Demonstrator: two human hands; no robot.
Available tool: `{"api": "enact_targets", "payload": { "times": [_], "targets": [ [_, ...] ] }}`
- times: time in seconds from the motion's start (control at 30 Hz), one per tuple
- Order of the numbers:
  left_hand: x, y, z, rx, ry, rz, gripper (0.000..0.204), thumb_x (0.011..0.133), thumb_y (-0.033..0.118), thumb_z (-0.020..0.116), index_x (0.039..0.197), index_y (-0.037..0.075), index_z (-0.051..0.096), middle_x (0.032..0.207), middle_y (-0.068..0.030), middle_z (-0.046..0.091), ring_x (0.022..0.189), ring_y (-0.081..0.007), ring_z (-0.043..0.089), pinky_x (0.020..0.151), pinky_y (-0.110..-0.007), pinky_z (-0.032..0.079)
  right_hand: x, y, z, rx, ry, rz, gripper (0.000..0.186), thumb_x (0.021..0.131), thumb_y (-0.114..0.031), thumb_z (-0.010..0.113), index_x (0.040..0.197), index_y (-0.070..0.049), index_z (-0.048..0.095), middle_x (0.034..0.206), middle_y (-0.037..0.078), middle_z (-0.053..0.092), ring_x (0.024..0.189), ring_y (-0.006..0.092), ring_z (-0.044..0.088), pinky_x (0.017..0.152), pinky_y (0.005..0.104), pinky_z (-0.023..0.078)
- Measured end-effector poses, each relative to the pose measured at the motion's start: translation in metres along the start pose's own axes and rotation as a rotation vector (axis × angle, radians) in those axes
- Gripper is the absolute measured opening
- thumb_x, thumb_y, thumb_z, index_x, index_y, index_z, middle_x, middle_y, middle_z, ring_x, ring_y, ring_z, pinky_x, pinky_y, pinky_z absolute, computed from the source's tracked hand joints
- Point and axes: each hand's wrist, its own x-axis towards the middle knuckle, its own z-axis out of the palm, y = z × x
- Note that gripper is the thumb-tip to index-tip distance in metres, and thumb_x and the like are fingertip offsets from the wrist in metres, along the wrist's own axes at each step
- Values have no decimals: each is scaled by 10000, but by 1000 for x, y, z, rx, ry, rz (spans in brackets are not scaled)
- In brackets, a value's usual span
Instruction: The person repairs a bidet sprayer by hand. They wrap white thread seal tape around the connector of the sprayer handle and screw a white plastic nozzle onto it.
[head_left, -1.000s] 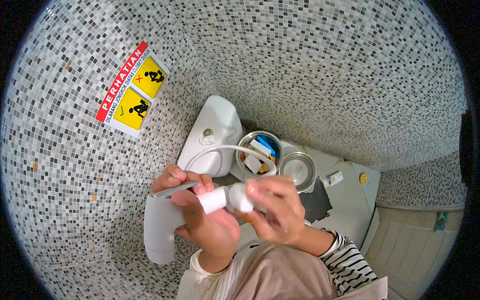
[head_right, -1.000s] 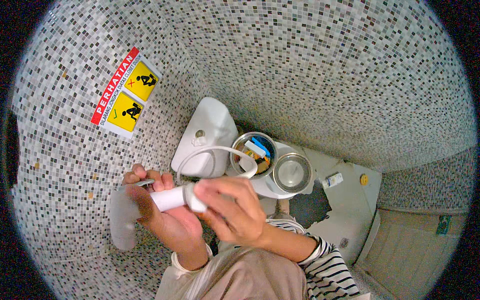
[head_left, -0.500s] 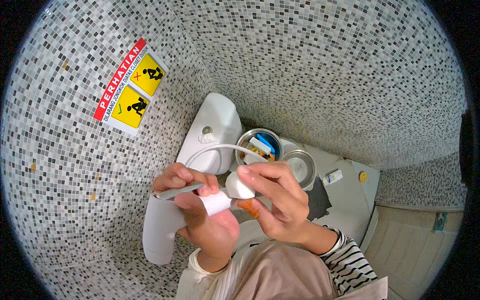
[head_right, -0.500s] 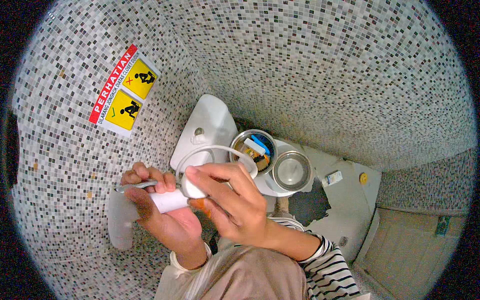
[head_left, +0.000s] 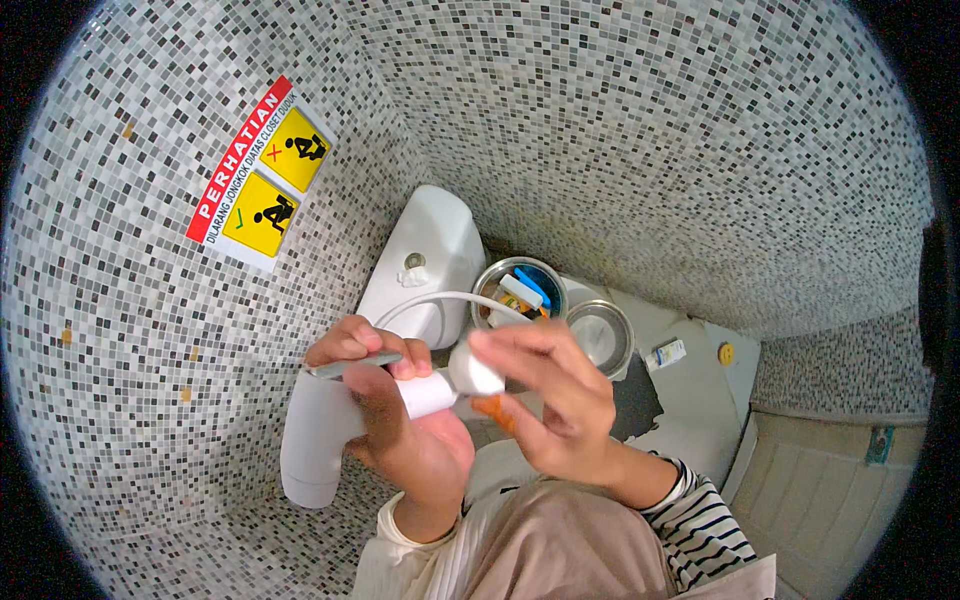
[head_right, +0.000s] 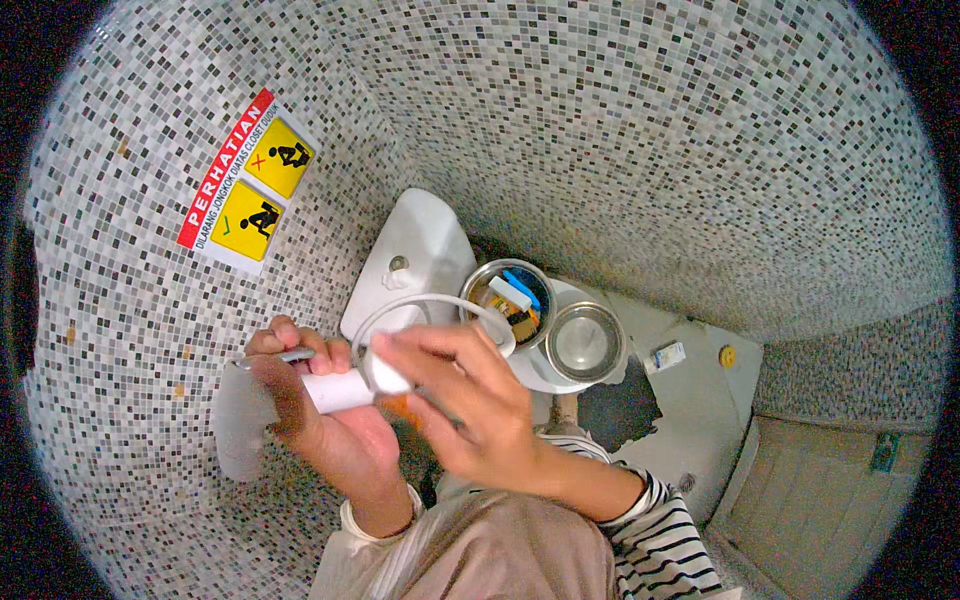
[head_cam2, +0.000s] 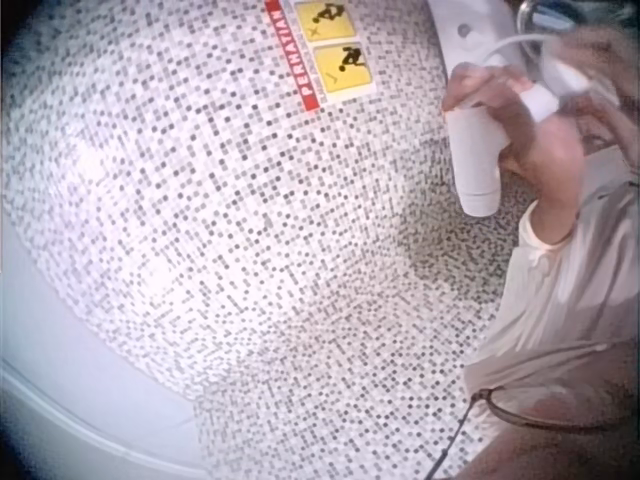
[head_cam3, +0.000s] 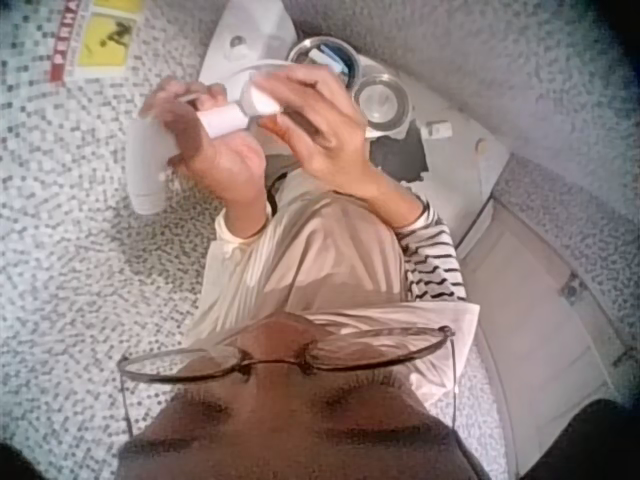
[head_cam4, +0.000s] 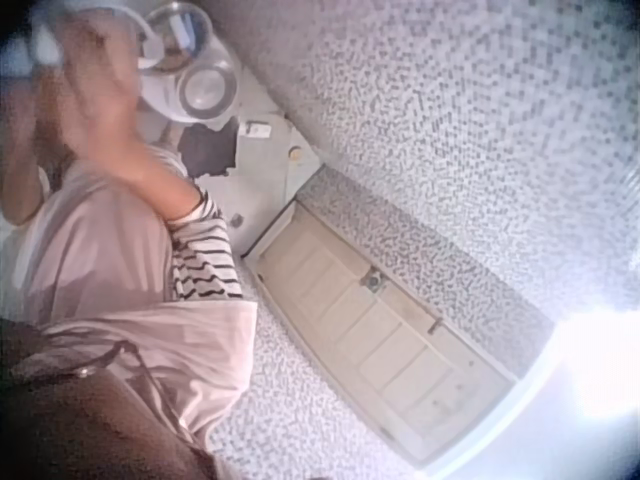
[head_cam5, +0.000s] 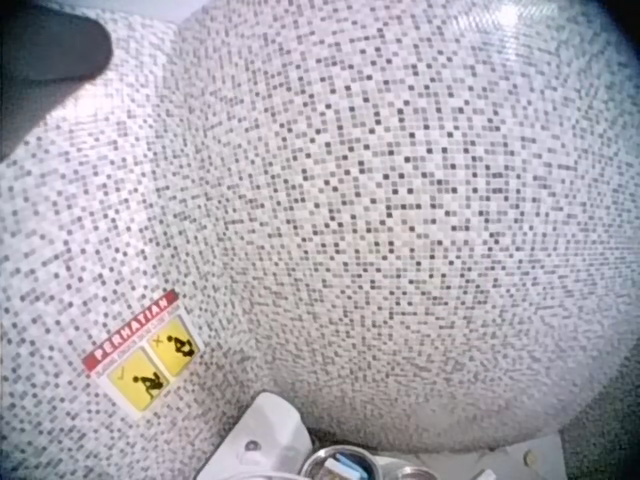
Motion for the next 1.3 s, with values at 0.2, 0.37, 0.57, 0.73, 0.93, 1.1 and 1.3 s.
{"api": "enact_targets", "payload": {
  "times": [0.2,0.37,0.57,0.73,0.93,1.1,1.3],
  "targets": [
    [-2,0,-5,14,-38,-18,368,847,347,621,983,63,431,931,-55,402,698,-103,408,611,-251,374,-4,1,0,45,18,26,418,700,29,635,1117,4,607,1020,136,577,874,242,558,762,317,453],
    [-2,-5,-1,2,-24,-25,358,851,345,615,983,67,432,953,-53,401,708,-102,412,617,-262,380,-1,15,1,229,32,199,386,736,-12,668,1115,19,603,1022,117,576,893,180,549,779,287,447],
    [-1,-2,3,-57,-37,-41,284,900,338,545,993,81,469,950,-17,439,709,-69,406,620,-231,353,-1,22,-4,475,125,368,427,794,-40,634,1210,-56,540,1035,81,534,899,149,527,817,274,417],
    [0,-2,3,-85,-32,-115,286,912,345,523,1008,80,474,957,-17,444,706,-72,407,625,-231,356,-9,38,-17,181,-104,211,289,816,-47,606,1104,-57,617,1064,96,486,950,173,520,838,286,417],
    [5,-2,0,-112,8,-164,325,917,334,518,1100,67,480,979,-20,477,699,-73,413,614,-225,356,-6,35,-22,280,-282,274,279,780,-82,657,1058,-83,647,1091,104,463,959,193,512,819,287,433],
    [7,-3,-1,-132,27,-186,382,915,323,524,1175,50,466,1007,-28,515,689,-71,426,607,-221,362,-8,34,-21,193,-351,241,298,755,-101,688,1047,-75,633,1092,105,449,952,214,522,790,290,448],
    [11,-3,-6,-65,-130,-182,529,832,420,616,1182,55,458,1046,-49,502,808,-114,449,656,-251,382,-8,41,-19,217,-370,206,337,742,-122,710,1056,-66,604,1095,89,440,932,213,523,760,282,451]
  ]
}}
